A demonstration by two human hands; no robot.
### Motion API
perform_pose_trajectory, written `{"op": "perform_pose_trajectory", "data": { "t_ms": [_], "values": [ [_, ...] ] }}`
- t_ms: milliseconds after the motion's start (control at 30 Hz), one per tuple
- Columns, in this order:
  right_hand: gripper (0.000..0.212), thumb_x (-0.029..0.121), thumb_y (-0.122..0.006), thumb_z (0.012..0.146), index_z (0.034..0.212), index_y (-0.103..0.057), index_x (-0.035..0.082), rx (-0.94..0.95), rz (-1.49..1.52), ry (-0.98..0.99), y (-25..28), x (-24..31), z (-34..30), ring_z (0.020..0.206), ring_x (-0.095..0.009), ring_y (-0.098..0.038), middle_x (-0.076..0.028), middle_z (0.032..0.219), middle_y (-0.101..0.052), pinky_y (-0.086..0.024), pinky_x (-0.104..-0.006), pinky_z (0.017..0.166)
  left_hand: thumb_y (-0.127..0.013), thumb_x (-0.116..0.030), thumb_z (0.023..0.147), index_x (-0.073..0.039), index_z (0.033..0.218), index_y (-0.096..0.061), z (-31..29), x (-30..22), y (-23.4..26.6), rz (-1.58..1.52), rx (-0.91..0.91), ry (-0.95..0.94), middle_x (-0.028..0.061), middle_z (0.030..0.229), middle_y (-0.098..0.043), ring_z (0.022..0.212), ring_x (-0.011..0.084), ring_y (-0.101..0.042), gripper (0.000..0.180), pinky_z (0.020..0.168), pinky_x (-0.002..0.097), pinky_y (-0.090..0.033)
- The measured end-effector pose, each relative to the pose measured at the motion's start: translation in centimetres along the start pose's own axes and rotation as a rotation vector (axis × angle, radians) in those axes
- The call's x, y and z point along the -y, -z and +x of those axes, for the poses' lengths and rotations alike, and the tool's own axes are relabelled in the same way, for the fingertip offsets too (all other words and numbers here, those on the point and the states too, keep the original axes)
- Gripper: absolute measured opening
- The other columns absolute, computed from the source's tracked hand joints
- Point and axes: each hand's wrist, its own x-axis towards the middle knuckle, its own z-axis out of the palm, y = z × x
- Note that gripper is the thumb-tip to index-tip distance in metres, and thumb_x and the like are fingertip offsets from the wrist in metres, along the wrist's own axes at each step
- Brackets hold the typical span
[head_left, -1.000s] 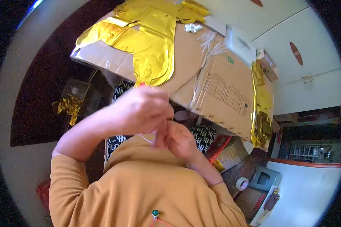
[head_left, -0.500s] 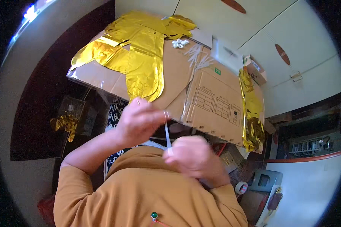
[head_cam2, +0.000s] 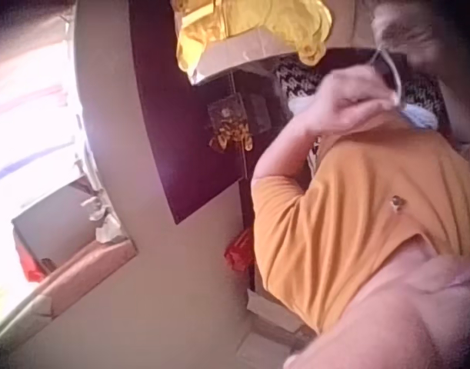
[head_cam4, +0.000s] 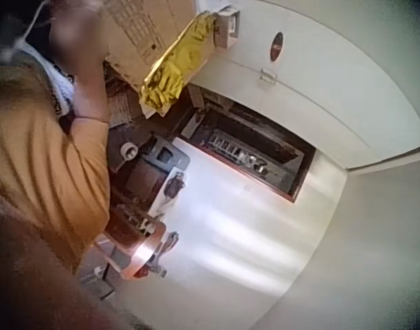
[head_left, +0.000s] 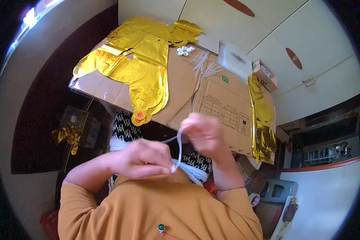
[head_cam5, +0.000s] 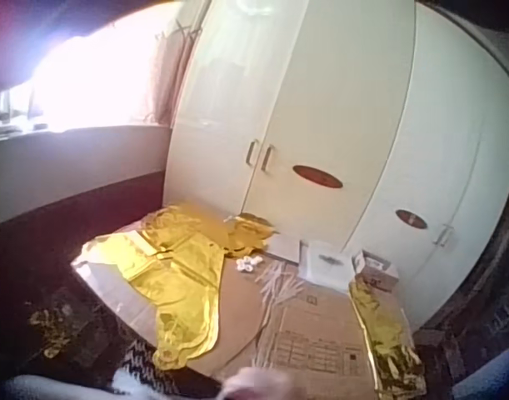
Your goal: Attaching small white plastic components to a long white wire for assembly.
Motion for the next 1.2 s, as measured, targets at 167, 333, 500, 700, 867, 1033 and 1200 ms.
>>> {"op": "perform_pose_trajectory", "data": {
  "t_ms": [167, 333, 500, 700, 867, 1033, 1200],
  "values": [
    [0.003, 0.005, -0.054, 0.082, 0.082, -0.056, 0.003, 0.259, 0.058, 0.275, 0.4, 2.9, -0.4, 0.067, -0.030, -0.057, -0.013, 0.073, -0.055, -0.047, -0.0368, 0.061, -0.066, -0.002, 0.072, -0.003, 0.078, -0.064, 1.2, 2.3, 2.5, 0.712, -0.180, 0.086, 0.0110, 0.073, -0.061, 0.063, 0.0263, -0.057, 0.007, 0.059, 0.0341, -0.046],
    [0.008, 0.010, -0.057, 0.087, 0.083, -0.057, 0.003, 0.128, -0.015, -0.028, 1.5, -1.0, 0.4, 0.062, -0.025, -0.056, -0.010, 0.070, -0.056, -0.045, -0.0340, 0.057, -0.063, -0.005, 0.083, 0.002, 0.087, -0.068, 2.9, -2.8, 1.5, -0.209, 0.170, 0.154, 0.0118, 0.082, -0.064, 0.075, 0.0220, -0.060, 0.009, 0.071, 0.0309, -0.046],
    [0.006, 0.008, -0.059, 0.085, 0.081, -0.058, 0.004, 0.269, 0.089, 0.113, 0.9, 1.5, 0.0, 0.061, -0.023, -0.059, -0.011, 0.071, -0.058, -0.046, -0.0335, 0.056, -0.064, -0.002, 0.079, -0.002, 0.086, -0.067, 3.5, 0.2, 2.0, 0.584, -0.605, 0.149, 0.0066, 0.068, -0.055, 0.062, 0.0162, -0.053, 0.008, 0.056, 0.0276, -0.039],
    [0.004, 0.008, -0.056, 0.086, 0.085, -0.057, 0.004, 0.054, -0.034, -0.027, 2.9, -0.4, 2.4, 0.065, -0.029, -0.058, -0.013, 0.078, -0.059, -0.046, -0.0356, 0.058, -0.062, -0.004, 0.083, -0.003, 0.095, -0.068, 2.2, 0.9, 0.3, -0.092, 0.061, 0.241, 0.0076, 0.078, -0.062, 0.071, 0.0172, -0.059, 0.014, 0.063, 0.0289, -0.045],
    [0.006, 0.009, -0.056, 0.081, 0.085, -0.057, 0.005, 0.316, 0.062, 0.074, 1.6, -1.2, 0.9, 0.074, -0.029, -0.060, -0.013, 0.079, -0.058, -0.047, -0.0391, 0.066, -0.065, -0.002, 0.079, -0.004, 0.083, -0.067, 3.8, 1.7, 3.2, 0.700, -0.457, 0.101, 0.0088, 0.070, -0.059, 0.062, 0.0184, -0.057, 0.005, 0.058, 0.0319, -0.044],
    [0.007, 0.009, -0.058, 0.082, 0.086, -0.058, 0.004, 0.117, -0.036, -0.060, 2.5, -2.7, 2.4, 0.071, -0.029, -0.061, -0.015, 0.075, -0.058, -0.049, -0.0376, 0.064, -0.060, -0.003, 0.084, 0.000, 0.088, -0.067, 3.5, 1.2, 1.6, 0.060, -0.152, 0.182, 0.0072, 0.073, -0.060, 0.069, 0.0158, -0.057, 0.008, 0.062, 0.0270, -0.044],
    [0.009, 0.012, -0.057, 0.086, 0.085, -0.058, 0.004, 0.093, -0.031, 0.027, 2.9, -1.1, 2.6, 0.068, -0.029, -0.061, -0.014, 0.072, -0.059, -0.048, -0.0355, 0.060, -0.061, -0.003, 0.084, -0.002, 0.090, -0.068, 3.4, 3.1, 2.2, 0.277, -0.126, 0.303, 0.0073, 0.076, -0.060, 0.071, 0.0138, -0.057, 0.009, 0.064, 0.0261, -0.044]
  ]
}}
